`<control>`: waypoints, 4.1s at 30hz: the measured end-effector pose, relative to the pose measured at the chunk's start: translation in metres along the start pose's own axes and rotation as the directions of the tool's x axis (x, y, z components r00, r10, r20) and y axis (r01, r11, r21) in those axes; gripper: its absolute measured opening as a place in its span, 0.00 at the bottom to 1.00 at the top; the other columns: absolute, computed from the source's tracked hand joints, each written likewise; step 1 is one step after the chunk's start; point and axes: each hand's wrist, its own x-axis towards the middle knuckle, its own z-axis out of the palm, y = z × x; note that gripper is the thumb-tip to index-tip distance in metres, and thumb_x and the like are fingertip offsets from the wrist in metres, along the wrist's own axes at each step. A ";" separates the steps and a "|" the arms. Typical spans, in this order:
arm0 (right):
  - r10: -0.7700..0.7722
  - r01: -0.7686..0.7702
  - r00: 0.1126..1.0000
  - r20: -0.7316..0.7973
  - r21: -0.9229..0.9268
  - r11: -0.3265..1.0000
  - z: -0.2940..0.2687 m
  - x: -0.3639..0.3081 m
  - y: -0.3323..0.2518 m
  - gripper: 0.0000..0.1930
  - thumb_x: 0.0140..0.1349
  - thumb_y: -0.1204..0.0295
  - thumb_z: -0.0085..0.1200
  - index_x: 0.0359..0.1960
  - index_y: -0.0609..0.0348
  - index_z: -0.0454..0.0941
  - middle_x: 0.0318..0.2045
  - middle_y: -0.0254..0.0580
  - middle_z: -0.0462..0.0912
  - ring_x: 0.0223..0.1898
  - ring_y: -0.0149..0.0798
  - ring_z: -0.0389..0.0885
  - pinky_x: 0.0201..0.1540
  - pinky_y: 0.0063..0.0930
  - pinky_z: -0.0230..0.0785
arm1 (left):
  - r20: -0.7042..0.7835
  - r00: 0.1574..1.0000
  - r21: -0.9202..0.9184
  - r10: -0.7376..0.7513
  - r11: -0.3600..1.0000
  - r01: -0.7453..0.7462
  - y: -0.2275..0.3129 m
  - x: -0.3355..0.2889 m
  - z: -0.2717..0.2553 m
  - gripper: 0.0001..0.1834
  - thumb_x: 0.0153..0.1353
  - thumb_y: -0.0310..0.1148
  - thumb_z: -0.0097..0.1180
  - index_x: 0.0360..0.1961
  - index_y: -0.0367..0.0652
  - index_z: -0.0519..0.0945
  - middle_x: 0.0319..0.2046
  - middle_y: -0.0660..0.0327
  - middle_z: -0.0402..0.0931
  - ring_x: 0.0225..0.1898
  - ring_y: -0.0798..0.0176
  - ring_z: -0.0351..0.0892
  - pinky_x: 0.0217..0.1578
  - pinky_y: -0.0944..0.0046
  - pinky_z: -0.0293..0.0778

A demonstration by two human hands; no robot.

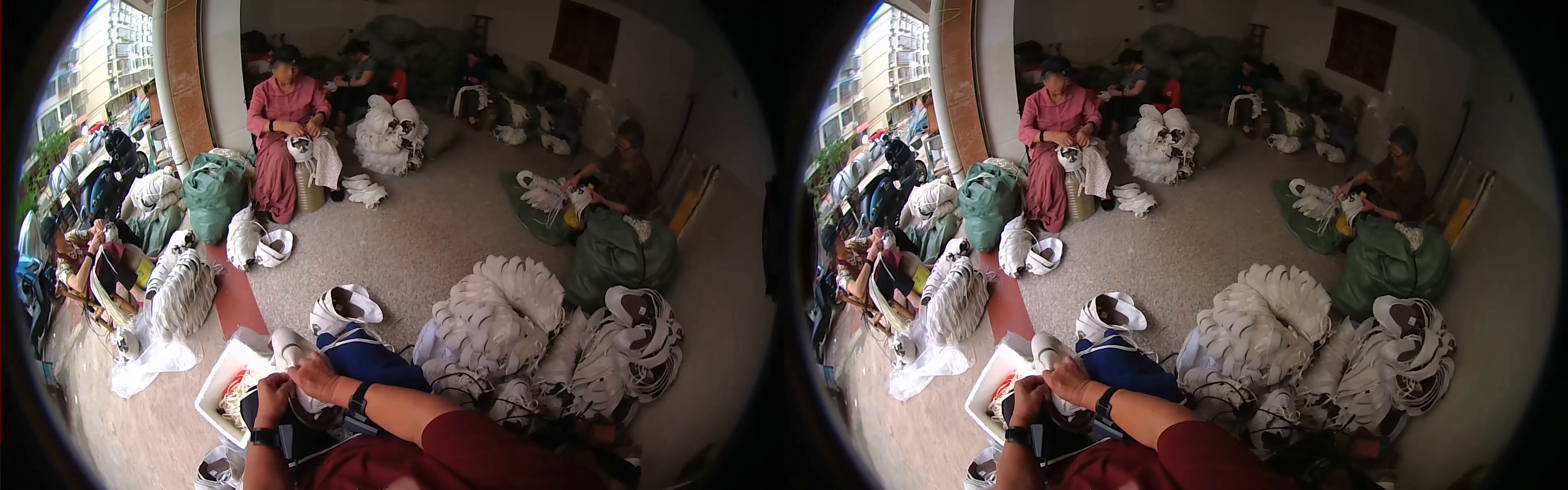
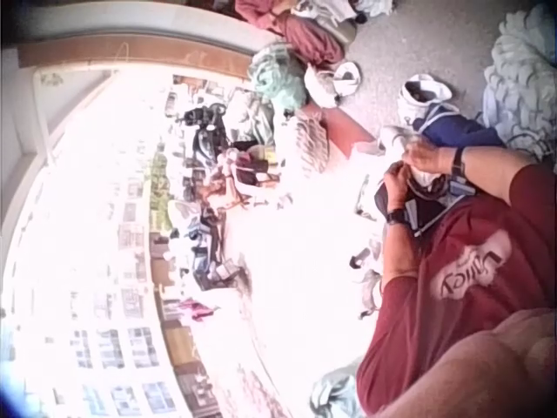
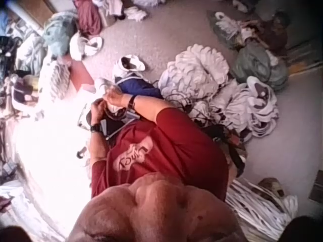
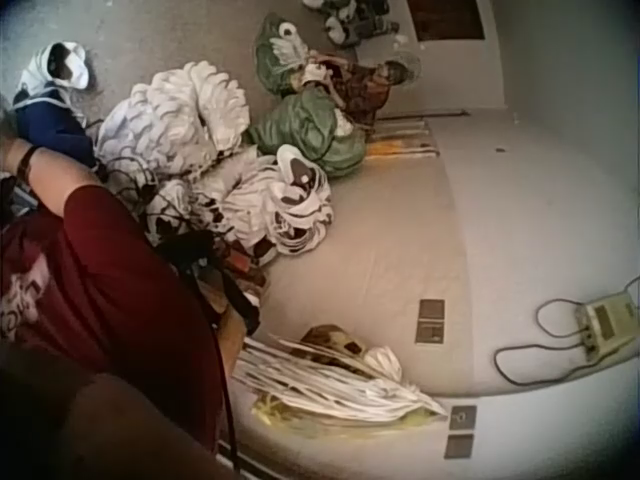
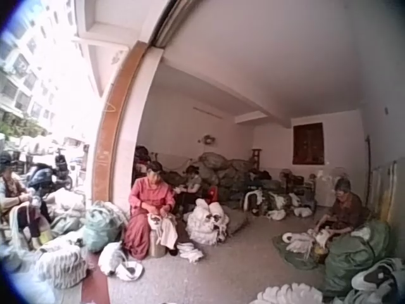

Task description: Assembling white shoe uppers by threading and tying components together.

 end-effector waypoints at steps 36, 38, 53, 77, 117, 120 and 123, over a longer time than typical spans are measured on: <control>0.139 -0.271 0.936 0.323 0.915 -0.299 -0.078 -0.018 0.020 0.09 0.57 0.75 0.54 0.38 0.65 0.75 0.28 0.41 0.80 0.28 0.28 0.78 0.32 0.19 0.70 | 0.421 0.893 0.293 0.162 0.907 -0.302 0.142 -0.083 0.022 0.05 0.51 0.27 0.56 0.29 0.39 0.80 0.24 0.55 0.79 0.28 0.55 0.80 0.31 0.64 0.74; 0.128 -0.305 0.928 0.349 0.912 -0.273 -0.075 -0.018 0.014 0.09 0.57 0.75 0.54 0.38 0.65 0.75 0.28 0.40 0.80 0.28 0.28 0.78 0.32 0.19 0.70 | 0.247 0.923 0.375 0.295 0.850 -0.371 0.148 -0.082 0.012 0.04 0.48 0.25 0.58 0.27 0.38 0.81 0.22 0.53 0.78 0.26 0.54 0.80 0.30 0.63 0.74; 0.054 -0.282 0.957 0.285 0.957 -0.068 -0.129 -0.014 -0.027 0.04 0.63 0.76 0.45 0.29 0.59 0.68 0.19 0.32 0.71 0.17 0.20 0.68 0.17 0.14 0.55 | -0.128 0.970 -0.342 0.207 0.909 -0.239 0.147 -0.082 0.009 0.01 0.53 0.21 0.58 0.27 0.36 0.77 0.21 0.65 0.76 0.23 0.75 0.71 0.27 0.75 0.68; -0.071 -0.254 0.950 0.305 0.882 0.396 -0.137 -0.029 -0.023 0.06 0.56 0.75 0.49 0.24 0.64 0.75 0.15 0.31 0.73 0.19 0.23 0.69 0.23 0.22 0.62 | -0.086 0.985 -0.330 0.146 0.929 -0.167 0.118 -0.088 0.003 0.03 0.52 0.23 0.58 0.23 0.37 0.79 0.20 0.69 0.75 0.23 0.78 0.69 0.25 0.77 0.65; -0.177 0.665 0.732 -0.658 0.632 0.398 -0.343 0.033 -0.058 0.12 0.58 0.70 0.54 0.20 0.59 0.67 0.07 0.33 0.66 0.06 0.24 0.59 0.09 0.19 0.51 | -0.016 0.986 -0.365 -0.168 0.919 0.151 -0.009 0.018 0.009 0.17 0.56 0.44 0.56 0.27 0.37 0.80 0.24 0.63 0.76 0.27 0.71 0.70 0.30 0.68 0.68; -0.220 0.696 0.666 -0.713 0.487 0.528 -0.342 0.035 -0.058 0.12 0.57 0.69 0.56 0.21 0.60 0.68 0.07 0.34 0.66 0.06 0.24 0.59 0.09 0.18 0.53 | 0.021 0.973 -0.504 -0.230 0.838 0.209 -0.011 0.018 0.008 0.20 0.58 0.49 0.54 0.28 0.39 0.77 0.24 0.63 0.73 0.26 0.70 0.68 0.30 0.69 0.65; -0.206 0.602 0.797 -0.568 0.713 0.359 -0.347 0.034 -0.064 0.13 0.56 0.67 0.57 0.22 0.61 0.69 0.07 0.35 0.66 0.06 0.25 0.60 0.09 0.18 0.53 | 0.008 0.956 -0.640 -0.293 0.733 0.230 -0.020 0.020 0.009 0.19 0.58 0.48 0.54 0.27 0.40 0.75 0.23 0.64 0.72 0.25 0.69 0.68 0.28 0.69 0.65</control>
